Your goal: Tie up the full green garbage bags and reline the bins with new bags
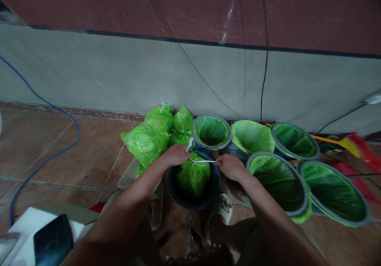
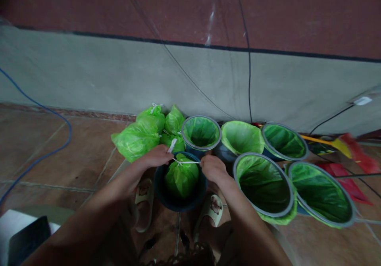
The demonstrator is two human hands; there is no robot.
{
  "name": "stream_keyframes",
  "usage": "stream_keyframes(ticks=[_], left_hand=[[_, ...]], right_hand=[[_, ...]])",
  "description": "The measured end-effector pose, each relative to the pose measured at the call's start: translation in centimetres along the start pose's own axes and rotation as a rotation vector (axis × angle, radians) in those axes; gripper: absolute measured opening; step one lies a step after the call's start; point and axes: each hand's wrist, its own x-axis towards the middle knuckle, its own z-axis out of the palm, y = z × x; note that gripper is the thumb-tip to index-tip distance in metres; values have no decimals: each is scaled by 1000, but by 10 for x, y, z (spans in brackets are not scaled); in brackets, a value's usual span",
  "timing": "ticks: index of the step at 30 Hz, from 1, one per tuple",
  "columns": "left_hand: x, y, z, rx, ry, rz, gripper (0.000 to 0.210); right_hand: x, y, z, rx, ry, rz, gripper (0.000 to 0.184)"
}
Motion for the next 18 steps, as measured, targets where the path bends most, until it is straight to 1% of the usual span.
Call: stream_keyframes(ticks=[2,4,6,7,9,11,12,14,16,18], left_hand=[[0,3,4,-348,-54,62,26],[0,8,11,-683,-135,73,28],[2,12,19,-842,-180,39,35],[3,13,23,-880,-168,18,37],[7,14,29,-914,-79,-19,42],[11,12,32,-926,18,-23,46],[12,11,33,-930,36,-8,48],[12,9,33,-929,-1,52,44],[12,8,33,-916,-90,118,34],[11,8,35,-876,-145,185,29]], right_hand=[[-1,-1,-1,245,-6,-100,24],[-2,-4,-3,552,-29,-196,28],[-4,-8,-5,784,-34,-247,31],[-4,-10,-6,850,-31,-265,33],[-5,-14,-7,917,-21,-281,35],[-5,-16,-7,947,-6,-276,38],[-5,-16,-7,957,4,-269,39],[-5,-18,-7,974,26,-262,40],[-5,-19,-7,988,39,-272,41],[-5,-23,-8,1000,45,-283,41]])
